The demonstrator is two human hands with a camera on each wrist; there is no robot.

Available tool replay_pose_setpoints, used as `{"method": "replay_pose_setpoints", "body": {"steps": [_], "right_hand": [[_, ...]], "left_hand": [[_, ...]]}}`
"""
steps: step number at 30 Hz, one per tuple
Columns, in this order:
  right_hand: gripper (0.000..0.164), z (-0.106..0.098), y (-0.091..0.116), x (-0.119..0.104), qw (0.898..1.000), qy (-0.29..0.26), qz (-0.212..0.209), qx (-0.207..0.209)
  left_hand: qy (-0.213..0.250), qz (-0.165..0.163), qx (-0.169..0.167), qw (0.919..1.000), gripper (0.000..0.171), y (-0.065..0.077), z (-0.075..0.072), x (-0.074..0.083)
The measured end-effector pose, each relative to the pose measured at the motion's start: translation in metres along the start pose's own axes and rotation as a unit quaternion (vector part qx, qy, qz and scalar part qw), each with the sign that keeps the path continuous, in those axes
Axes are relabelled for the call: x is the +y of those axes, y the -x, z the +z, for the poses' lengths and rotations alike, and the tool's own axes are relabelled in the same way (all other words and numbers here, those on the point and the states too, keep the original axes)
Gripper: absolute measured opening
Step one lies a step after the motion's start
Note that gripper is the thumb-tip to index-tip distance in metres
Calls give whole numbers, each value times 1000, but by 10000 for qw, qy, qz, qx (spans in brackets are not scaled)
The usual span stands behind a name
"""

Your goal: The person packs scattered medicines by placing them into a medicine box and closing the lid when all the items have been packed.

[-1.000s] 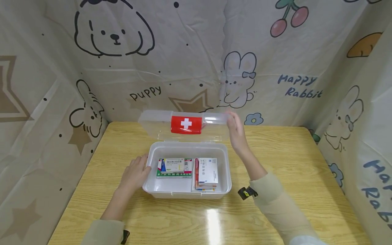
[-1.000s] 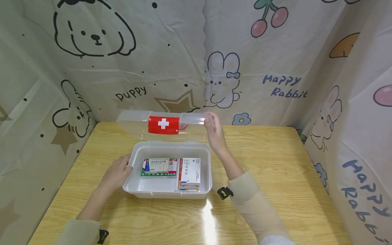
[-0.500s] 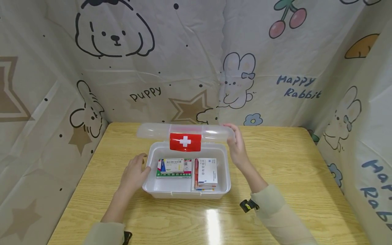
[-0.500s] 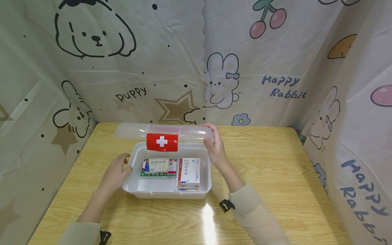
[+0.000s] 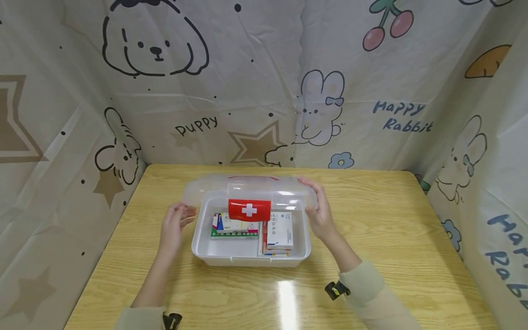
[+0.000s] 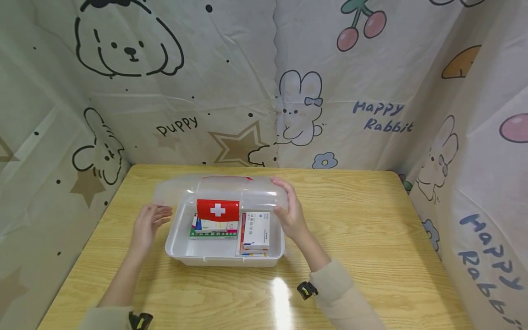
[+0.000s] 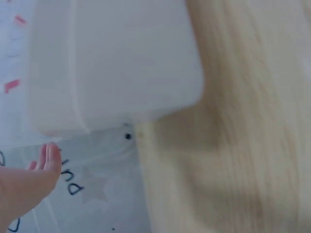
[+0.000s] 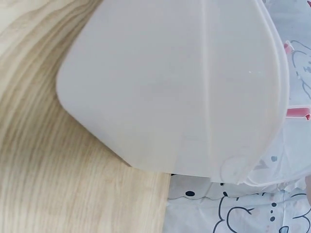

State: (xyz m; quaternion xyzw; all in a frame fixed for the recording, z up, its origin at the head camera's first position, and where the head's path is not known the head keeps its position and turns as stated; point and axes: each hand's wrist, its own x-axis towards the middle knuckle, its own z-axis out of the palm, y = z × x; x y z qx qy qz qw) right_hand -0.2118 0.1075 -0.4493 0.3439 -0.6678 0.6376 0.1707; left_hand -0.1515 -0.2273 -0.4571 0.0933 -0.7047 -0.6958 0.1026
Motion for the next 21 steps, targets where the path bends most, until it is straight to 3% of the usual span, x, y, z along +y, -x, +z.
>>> {"method": "replay_pose_setpoints", "body": {"steps": [3,6,8,11,13,15,21], "right_hand": [[85,1,6,2,9991,359,-204,41],[84,1,12,3,9983,517,-272,60],[83,2,15,3,9979,585,-286,51],[83,3,19,4,9967,739,-326,56],[81,3,21,4,9956,844,-393,44],[81,4,24,4,9941,970,-475,51],[82,5,33,6,9881,1293,-824,141]], "left_hand": [[971,-196,-204,9949,30,5,1,10],[974,-88,-419,9943,44,12,2,17],[1056,55,-444,9934,44,17,4,18],[1664,216,-593,9840,29,25,10,17],[2179,235,-753,9728,23,32,15,16],[2548,163,-925,9624,25,39,20,15],[2835,-449,-1058,9521,40,55,32,14]]}}
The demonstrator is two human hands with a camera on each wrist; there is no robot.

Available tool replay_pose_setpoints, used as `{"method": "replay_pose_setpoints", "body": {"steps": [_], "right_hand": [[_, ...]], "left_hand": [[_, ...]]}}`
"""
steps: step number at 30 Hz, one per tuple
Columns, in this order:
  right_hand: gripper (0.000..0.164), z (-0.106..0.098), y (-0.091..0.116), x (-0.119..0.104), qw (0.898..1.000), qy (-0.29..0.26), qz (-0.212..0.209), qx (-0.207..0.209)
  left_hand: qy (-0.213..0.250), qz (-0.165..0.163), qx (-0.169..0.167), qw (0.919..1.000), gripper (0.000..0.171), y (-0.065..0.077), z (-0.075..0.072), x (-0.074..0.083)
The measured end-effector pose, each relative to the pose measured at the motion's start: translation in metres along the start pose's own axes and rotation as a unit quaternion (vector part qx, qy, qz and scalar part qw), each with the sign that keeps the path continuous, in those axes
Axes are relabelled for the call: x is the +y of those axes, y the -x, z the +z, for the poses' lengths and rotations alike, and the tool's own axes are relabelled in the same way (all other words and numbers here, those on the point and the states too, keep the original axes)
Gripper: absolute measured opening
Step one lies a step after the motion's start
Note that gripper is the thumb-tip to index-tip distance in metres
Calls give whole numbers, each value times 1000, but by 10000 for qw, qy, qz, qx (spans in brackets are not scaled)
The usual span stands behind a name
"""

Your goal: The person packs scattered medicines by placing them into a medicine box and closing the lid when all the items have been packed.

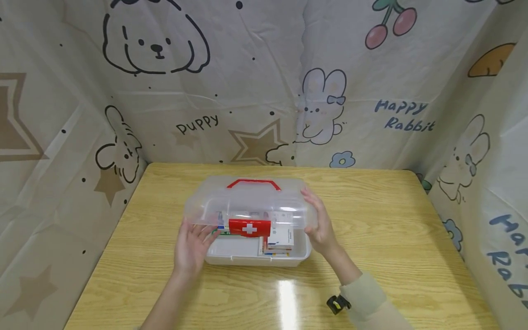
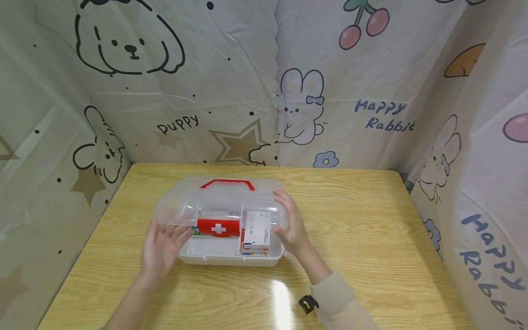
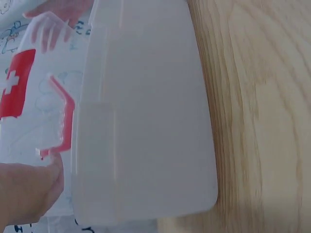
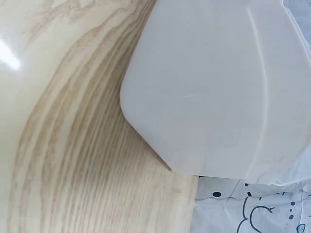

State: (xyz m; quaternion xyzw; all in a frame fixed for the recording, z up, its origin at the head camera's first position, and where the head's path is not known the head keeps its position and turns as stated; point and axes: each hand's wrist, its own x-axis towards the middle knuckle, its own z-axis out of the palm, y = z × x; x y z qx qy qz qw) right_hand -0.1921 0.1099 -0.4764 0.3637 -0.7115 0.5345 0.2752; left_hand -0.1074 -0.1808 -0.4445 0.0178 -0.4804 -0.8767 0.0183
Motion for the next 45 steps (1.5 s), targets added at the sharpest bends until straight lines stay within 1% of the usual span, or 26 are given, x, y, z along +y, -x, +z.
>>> {"method": "replay_pose_setpoints", "body": {"steps": [2,6,9,12,16,20,23,26,29,31,33,35,38,42,45], "right_hand": [[81,0,2,1,9999,63,-100,4],[79,1,5,1,9997,66,-213,-31],[78,1,6,1,9996,99,-247,-54],[77,1,6,1,9994,155,-297,-75],[78,1,7,3,9988,205,-446,-93],[77,0,12,6,9963,432,-721,-161],[74,-2,17,9,9922,657,-1026,-253],[71,-3,22,12,9866,753,-1406,-343],[67,-3,27,14,9819,754,-1683,-435],[66,-4,29,15,9794,807,-1790,-482],[65,-4,33,16,9771,911,-1850,-525],[64,-5,36,16,9750,999,-1904,-562],[62,-6,41,16,9729,1097,-1936,-630],[58,-6,47,17,9700,1232,-1983,-680],[54,-5,50,18,9658,1400,-2070,-689]], "left_hand": [[207,-169,-133,9996,47,3,3,-3],[643,-351,-731,9946,57,10,7,-9],[683,-506,-1058,9907,61,13,10,-13],[543,-597,-1180,9897,59,17,13,-15],[232,-715,-996,9922,51,23,18,-16],[-37,-776,-806,9937,37,32,22,-20],[-214,-828,-475,9952,23,39,24,-25],[-504,-1033,46,9934,15,44,26,-31],[-852,-1189,400,9884,22,47,27,-38],[-1084,-1226,552,9850,30,50,26,-43],[-1191,-1259,664,9826,33,52,24,-48],[-1235,-1375,785,9796,35,53,23,-52],[-1276,-1515,867,9763,37,55,20,-57],[-1393,-1652,865,9725,43,56,16,-62],[-1446,-1768,863,9697,45,56,12,-67]]}}
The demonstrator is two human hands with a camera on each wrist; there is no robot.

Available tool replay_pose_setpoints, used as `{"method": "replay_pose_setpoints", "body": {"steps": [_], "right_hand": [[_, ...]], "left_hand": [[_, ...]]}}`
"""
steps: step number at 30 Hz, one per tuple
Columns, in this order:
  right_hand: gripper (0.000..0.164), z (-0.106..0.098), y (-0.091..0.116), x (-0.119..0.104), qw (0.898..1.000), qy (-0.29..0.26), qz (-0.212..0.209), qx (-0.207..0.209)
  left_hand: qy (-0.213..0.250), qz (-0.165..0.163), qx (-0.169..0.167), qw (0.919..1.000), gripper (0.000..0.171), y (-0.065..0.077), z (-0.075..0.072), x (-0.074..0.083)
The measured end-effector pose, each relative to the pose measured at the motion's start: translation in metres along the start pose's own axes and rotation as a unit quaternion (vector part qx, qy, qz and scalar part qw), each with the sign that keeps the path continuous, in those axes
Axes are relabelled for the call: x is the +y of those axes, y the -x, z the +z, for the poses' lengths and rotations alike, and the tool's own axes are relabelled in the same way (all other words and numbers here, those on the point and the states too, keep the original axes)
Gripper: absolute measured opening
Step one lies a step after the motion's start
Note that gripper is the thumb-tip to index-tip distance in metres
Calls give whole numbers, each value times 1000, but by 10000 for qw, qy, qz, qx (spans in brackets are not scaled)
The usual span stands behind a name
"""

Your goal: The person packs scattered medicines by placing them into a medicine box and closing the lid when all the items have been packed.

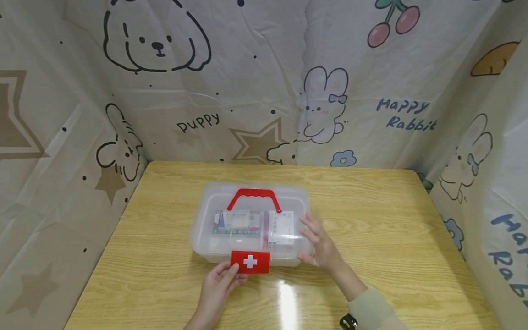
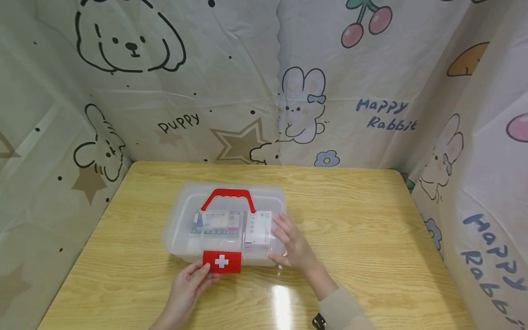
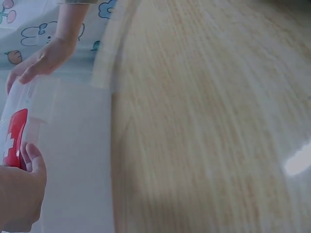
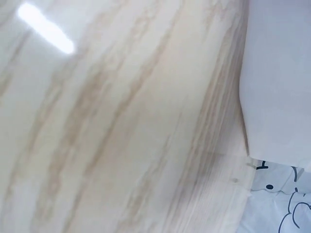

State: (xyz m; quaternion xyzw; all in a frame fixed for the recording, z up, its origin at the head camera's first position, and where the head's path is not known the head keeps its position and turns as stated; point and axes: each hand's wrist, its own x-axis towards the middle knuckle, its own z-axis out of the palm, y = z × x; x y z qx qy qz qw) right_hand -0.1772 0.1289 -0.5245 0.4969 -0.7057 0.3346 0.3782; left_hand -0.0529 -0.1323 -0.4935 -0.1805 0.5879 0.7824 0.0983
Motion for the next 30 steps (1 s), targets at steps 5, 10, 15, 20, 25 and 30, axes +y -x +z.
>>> {"method": "replay_pose_setpoints", "body": {"steps": [5,10,15,20,25,30], "right_hand": [[50,2,6,0,9999,126,-24,8],[49,3,7,-1,9999,129,-3,72],[49,5,8,-1,9998,147,8,129],[49,6,9,0,9997,187,-9,145],[48,6,9,-1,9998,158,0,144],[47,4,9,-2,9999,142,53,70]], "left_hand": [[60,-29,-31,10000,42,-4,-2,-9],[211,111,-9,9997,37,-9,-2,-17],[358,332,-80,9988,39,-12,-3,-22],[443,526,-119,9976,38,-15,-4,-26],[710,1033,-74,9921,40,-31,-22,-49],[910,1537,1009,9787,9,-30,-31,-37]]}}
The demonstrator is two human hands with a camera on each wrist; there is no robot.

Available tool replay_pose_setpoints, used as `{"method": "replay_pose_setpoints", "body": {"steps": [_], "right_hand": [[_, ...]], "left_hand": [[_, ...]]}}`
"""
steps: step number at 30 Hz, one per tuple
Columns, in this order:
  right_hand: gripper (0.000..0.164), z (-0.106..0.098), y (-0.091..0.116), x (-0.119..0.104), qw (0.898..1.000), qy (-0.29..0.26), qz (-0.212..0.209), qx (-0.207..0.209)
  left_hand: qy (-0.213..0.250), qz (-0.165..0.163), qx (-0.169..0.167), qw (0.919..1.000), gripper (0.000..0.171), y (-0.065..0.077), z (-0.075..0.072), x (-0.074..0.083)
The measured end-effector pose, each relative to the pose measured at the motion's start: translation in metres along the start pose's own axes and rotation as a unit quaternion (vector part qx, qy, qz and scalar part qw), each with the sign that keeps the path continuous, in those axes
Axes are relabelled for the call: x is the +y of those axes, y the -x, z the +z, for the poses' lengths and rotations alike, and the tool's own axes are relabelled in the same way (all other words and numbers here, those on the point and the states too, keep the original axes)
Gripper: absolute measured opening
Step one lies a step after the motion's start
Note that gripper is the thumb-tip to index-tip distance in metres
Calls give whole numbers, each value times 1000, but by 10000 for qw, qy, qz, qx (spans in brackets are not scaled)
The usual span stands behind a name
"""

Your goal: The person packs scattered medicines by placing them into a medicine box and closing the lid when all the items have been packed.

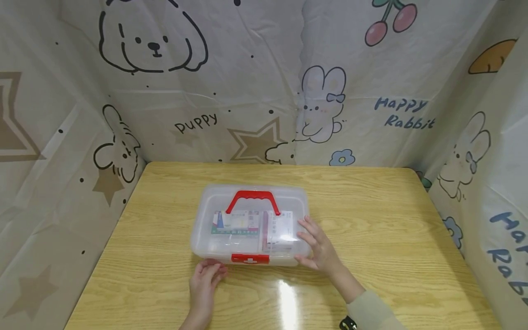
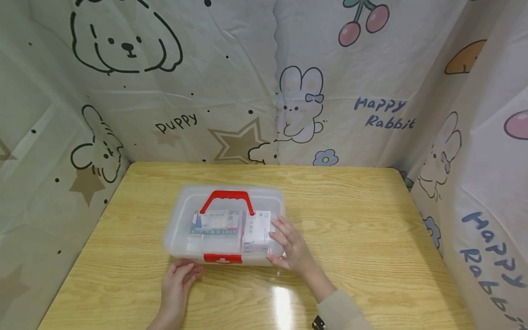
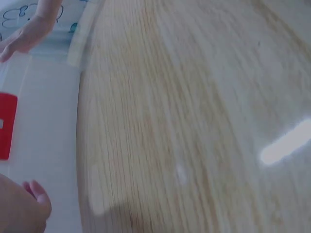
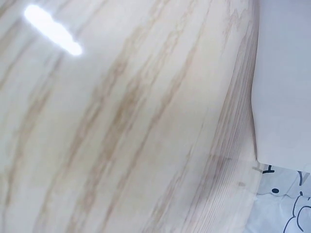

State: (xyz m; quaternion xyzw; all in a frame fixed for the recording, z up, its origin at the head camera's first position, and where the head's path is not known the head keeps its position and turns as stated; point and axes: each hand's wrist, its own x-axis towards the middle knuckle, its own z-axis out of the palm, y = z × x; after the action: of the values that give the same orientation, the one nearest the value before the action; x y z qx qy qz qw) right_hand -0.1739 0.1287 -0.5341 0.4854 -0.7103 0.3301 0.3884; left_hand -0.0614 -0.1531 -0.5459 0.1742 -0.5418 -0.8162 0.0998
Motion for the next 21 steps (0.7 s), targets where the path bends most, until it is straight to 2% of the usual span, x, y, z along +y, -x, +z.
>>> {"method": "replay_pose_setpoints", "body": {"steps": [1,4,6,9,12,14,17,21], "right_hand": [[47,0,0,0,10000,8,0,-10],[47,-1,-1,-1,10000,48,17,-62],[47,-2,-1,-1,9999,80,35,-92],[48,-3,-1,-2,9998,114,67,-128],[49,-4,-1,-2,9997,139,113,-138],[50,-4,-1,-2,9997,139,133,-139],[51,-3,0,-2,9997,113,151,-142],[51,-2,0,-1,9998,55,155,-143]], "left_hand": [[-99,14,326,9994,8,0,2,8],[-160,274,1016,9943,9,-4,4,25],[-59,571,1235,9907,12,-7,3,32],[84,1217,1163,9857,17,-13,3,41],[-11,1845,762,9799,25,-19,2,48],[-153,2065,478,9772,31,-23,3,53],[-629,2060,227,9763,39,-27,5,58],[-1169,1524,285,9810,43,-29,10,61]]}}
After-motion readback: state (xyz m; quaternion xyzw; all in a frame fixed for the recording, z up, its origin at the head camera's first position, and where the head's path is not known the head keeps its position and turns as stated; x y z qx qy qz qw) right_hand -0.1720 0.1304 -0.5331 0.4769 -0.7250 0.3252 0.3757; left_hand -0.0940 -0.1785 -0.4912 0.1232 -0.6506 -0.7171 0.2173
